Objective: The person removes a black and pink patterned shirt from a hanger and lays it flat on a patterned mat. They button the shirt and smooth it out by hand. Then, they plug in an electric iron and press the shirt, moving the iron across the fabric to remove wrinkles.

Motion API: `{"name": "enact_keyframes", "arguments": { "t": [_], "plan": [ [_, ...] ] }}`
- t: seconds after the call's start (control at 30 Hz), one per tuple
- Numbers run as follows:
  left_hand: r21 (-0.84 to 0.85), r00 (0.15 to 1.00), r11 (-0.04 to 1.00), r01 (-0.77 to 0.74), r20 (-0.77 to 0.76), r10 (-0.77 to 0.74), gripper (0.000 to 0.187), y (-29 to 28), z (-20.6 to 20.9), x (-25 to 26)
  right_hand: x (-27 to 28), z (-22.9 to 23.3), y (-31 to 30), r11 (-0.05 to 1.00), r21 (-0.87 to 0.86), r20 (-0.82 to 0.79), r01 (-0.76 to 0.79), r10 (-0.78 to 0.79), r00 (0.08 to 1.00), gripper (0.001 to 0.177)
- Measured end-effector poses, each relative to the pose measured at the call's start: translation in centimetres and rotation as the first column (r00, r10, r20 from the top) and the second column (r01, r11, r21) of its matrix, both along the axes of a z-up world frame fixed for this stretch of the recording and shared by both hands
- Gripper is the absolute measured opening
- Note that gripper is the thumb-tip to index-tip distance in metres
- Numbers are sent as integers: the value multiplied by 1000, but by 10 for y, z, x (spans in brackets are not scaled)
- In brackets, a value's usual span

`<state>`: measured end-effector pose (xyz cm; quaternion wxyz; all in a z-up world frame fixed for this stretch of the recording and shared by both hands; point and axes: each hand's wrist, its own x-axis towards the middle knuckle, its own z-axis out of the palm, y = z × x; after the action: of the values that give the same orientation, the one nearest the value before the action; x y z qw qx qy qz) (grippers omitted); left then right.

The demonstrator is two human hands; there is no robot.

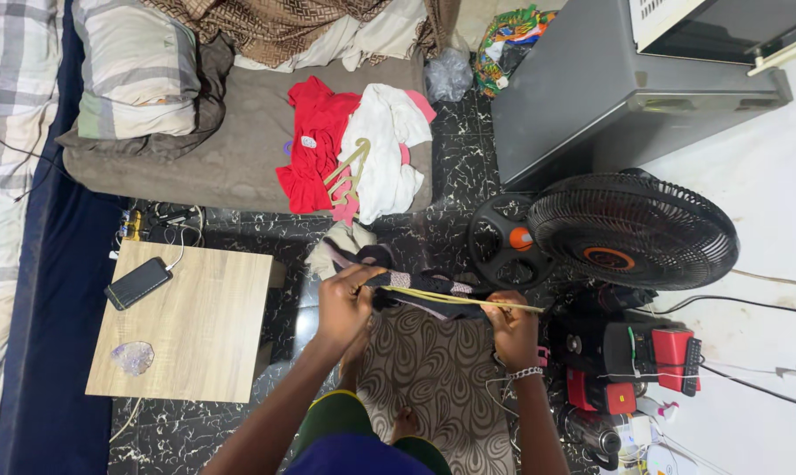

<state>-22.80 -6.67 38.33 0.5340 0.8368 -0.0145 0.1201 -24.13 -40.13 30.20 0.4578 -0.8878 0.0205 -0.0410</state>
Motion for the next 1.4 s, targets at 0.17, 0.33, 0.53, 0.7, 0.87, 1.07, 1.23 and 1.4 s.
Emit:
{"name": "enact_keyframes", "arguments": {
  "t": [0.17, 0.33, 0.53, 0.7, 0.87, 1.07, 1.23, 1.4],
  "plan": [
    [-226, 989, 973, -43, -148, 9, 36, -15, -16, -5, -18, -34, -14, 759, 624, -229, 183, -46, 972, 22],
    [-103, 988, 993, 54, -141, -68, 29, -18, -53, -6, -26, -51, 21, 579, 804, -204, 133, 59, 977, 22],
    [-20, 966, 983, -180, -194, 173, 24, -12, -106, -28, -4, -109, 86, 412, 736, -491, 536, -220, 843, 23],
    [250, 849, 925, -285, -383, 365, 15, 9, -152, -44, 53, -174, 125, 386, 379, -779, 841, -357, 515, 21],
    [257, 870, 928, -270, -347, 350, 24, 25, -168, -47, 159, -204, 170, 683, 354, -740, 638, -212, 638, 35],
    [222, 892, 952, -210, -354, 280, 25, 30, -179, -43, 289, -208, 212, 487, 645, -632, 589, -93, 769, 14],
    [196, 926, 971, -137, -324, 196, 30, 21, -163, -39, 262, -195, 192, 760, 541, -591, 359, 40, 806, 9],
    [185, 958, 976, -119, -237, 161, 29, 11, -138, -36, 108, -204, 124, 923, 79, -292, -376, 382, 877, 57]
  ]
}}
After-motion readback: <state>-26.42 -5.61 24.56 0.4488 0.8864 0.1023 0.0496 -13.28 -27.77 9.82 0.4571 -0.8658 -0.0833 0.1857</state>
